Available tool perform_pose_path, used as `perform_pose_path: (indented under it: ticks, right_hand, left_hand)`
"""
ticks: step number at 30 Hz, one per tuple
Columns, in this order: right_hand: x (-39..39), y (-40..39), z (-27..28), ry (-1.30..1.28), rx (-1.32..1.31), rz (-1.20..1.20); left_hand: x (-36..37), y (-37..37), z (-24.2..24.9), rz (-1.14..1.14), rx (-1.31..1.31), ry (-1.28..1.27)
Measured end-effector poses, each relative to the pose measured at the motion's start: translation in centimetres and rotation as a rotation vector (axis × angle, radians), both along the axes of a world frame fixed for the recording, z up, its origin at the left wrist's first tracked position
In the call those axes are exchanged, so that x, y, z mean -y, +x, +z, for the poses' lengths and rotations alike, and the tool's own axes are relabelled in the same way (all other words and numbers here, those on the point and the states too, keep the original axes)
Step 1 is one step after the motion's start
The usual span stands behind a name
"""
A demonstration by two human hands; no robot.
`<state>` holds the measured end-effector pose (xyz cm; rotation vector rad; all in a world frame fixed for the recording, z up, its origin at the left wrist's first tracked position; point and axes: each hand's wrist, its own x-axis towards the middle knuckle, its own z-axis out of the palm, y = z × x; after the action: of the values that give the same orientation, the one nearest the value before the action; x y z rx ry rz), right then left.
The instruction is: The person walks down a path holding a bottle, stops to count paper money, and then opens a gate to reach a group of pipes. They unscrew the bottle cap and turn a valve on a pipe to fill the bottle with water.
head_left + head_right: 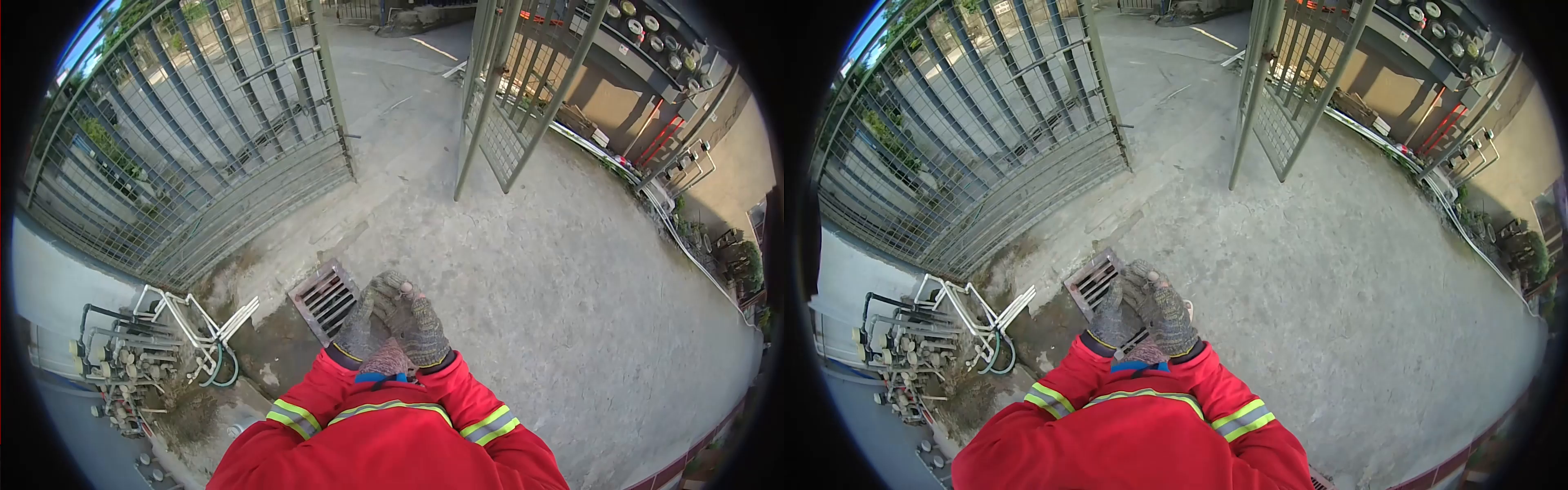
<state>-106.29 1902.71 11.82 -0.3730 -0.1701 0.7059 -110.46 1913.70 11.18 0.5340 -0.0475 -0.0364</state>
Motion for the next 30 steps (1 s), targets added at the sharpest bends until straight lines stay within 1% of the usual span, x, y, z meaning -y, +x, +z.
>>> perform_pose_path:
  ticks: [1, 2, 3, 5, 6, 7, 8, 9, 10, 11, 12, 13, 15, 16, 17, 19, 20, 21, 22, 24, 26, 27, 28, 30]
  right_hand:
    - [-0.1, 3.4, -0.5, -0.099, 0.034, 0.000]
    - [0.0, 6.3, -1.1, -0.211, 0.052, 0.012]
    - [0.7, 7.9, -1.7, -0.332, 0.036, 0.032]
    - [2.2, 13.0, -5.7, -0.779, 0.362, 0.164]
    - [2.6, 15.0, -7.1, -0.975, 0.537, 0.244]
    - [2.9, 15.9, -7.3, -1.179, 0.643, 0.372]
    - [3.2, 17.2, -7.0, -1.380, 0.758, 0.495]
    - [3.0, 19.9, -6.5, -1.580, 0.901, 0.588]
    - [3.5, 21.3, -7.7, -1.658, 0.988, 0.607]
    - [4.3, 21.7, -10.2, -1.736, 1.074, 0.626]
    - [4.8, 23.4, -12.8, -1.665, 1.121, 0.610]
    - [5.3, 25.1, -15.4, -1.593, 1.165, 0.595]
    - [6.5, 28.4, -18.7, -1.168, 1.098, 0.517]
    - [4.9, 30.1, -18.6, -0.999, 0.367, 0.507]
    - [1.9, 33.5, -16.4, -0.745, 0.156, 0.475]
    - [-5.9, 41.1, -9.0, -0.400, -0.092, 0.288]
    - [-9.4, 44.3, -5.8, -0.317, -0.139, 0.153]
    - [-12.4, 47.7, -4.2, -0.154, -0.075, 0.132]
    - [-15.1, 51.2, -2.7, 0.018, -0.012, 0.109]
    - [-19.6, 57.1, 1.9, 0.114, 0.045, 0.116]
    - [-23.2, 62.2, 5.8, 0.194, 0.112, 0.074]
    - [-23.7, 64.3, 6.5, 0.200, 0.137, 0.057]
    - [-24.6, 65.9, 8.0, 0.194, 0.147, 0.047]
    - [-25.4, 67.2, 9.1, 0.118, 0.169, 0.083]
  left_hand:
    - [-0.5, 3.2, -0.5, -0.028, 0.042, 0.013]
    - [-1.0, 5.6, -1.5, -0.086, -0.041, -0.022]
    - [-2.2, 6.9, -3.1, -0.134, -0.061, 0.353]
    - [-5.7, 9.0, -8.5, -0.225, -0.104, 1.103]
    - [-7.9, 9.6, -12.5, -0.251, -0.128, 1.422]
    - [-10.5, 8.9, -16.4, -0.310, -0.152, 1.740]
    - [-12.6, 6.8, -19.2, -0.436, -0.288, 1.763]
    - [-15.2, 5.8, -21.0, -0.540, -0.393, 1.797]
    - [-17.1, 3.7, -21.9, -0.733, -0.348, 1.838]
    - [-17.7, 1.8, -21.5, -0.739, -0.402, 1.743]
    - [-18.1, 1.3, -20.3, -0.733, -0.456, 1.652]
    - [-18.0, 2.4, -17.8, -0.686, -0.796, 1.177]
    - [-18.2, 6.6, -16.1, -0.441, -0.928, 1.007]
    - [-18.5, 9.9, -16.2, -0.272, -0.851, 1.150]
    - [-19.1, 14.1, -16.1, -0.093, -0.765, 1.288]
    - [-19.4, 24.5, -15.7, 0.147, -0.601, 1.175]
    - [-19.4, 30.5, -13.2, 0.134, -0.503, 0.751]
    - [-19.3, 36.6, -10.7, 0.093, -0.445, 0.325]
    - [-19.4, 42.6, -7.5, 0.035, -0.397, 0.222]
    - [-19.6, 52.9, -1.9, 0.106, -0.277, -0.067]
    - [-20.7, 60.4, 3.9, 0.304, -0.184, -0.088]
    - [-20.9, 63.3, 4.8, 0.407, -0.134, -0.120]
    - [-22.7, 65.6, 5.8, 0.408, -0.123, -0.139]
    - [-25.9, 68.8, 5.4, 0.418, -0.105, -0.176]
